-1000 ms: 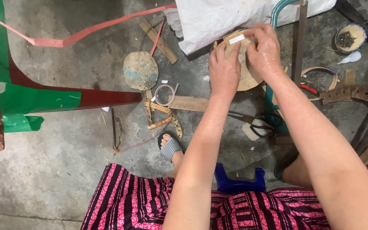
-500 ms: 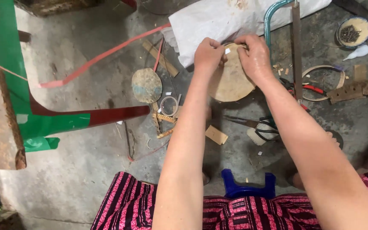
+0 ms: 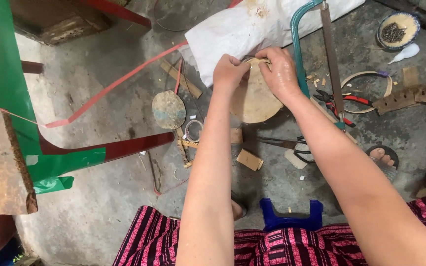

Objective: Applying white tape to the rim of a small drum and smoothing it down by hand to ensure proper adhesion.

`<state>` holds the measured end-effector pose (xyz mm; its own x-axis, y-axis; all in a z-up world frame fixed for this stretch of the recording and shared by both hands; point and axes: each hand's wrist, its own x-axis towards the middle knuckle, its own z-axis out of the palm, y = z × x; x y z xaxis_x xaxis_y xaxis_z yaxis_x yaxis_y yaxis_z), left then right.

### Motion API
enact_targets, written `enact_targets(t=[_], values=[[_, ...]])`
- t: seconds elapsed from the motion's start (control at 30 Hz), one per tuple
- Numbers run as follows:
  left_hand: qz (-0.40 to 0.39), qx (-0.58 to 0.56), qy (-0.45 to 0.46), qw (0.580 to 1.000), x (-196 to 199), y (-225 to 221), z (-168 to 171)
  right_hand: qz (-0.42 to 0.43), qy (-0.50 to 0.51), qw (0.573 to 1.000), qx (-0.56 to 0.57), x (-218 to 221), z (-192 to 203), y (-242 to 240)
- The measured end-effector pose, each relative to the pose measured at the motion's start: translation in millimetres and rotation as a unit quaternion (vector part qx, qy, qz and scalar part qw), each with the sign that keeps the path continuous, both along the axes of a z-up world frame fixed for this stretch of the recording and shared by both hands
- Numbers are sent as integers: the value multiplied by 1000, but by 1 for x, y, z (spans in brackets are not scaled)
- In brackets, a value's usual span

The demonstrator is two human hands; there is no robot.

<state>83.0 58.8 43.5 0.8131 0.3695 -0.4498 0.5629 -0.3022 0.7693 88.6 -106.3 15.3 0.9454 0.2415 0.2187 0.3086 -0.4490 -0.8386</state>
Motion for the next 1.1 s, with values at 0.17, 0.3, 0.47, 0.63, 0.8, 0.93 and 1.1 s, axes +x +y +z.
enact_targets(t=[0.17,0.3,0.47,0.63,0.8,0.93,1.1], values=[[-3,12,1,1000,-1,0,-4,8,8,1000,-3,-1,2,-1],[-12,41,6,999,-1,0,-9,10,0,1000,-1,-1,0,-1],[-7,-14,-6,1000,-2,4,-15,10,-7,1000,-3,-2,-2,-1],[-31,62,2,998,-2,1,-13,11,-8,1000,0,-1,-3,-1],[-41,73,-2,996,0,4,-23,7,-7,1000,-3,-1,-2,-1],[-52,90,-3,995,-1,4,-23,13,-5,1000,-1,-2,-1,-2],[-66,103,-19,992,-1,2,-27,14,4,1000,-1,-1,3,-2]])
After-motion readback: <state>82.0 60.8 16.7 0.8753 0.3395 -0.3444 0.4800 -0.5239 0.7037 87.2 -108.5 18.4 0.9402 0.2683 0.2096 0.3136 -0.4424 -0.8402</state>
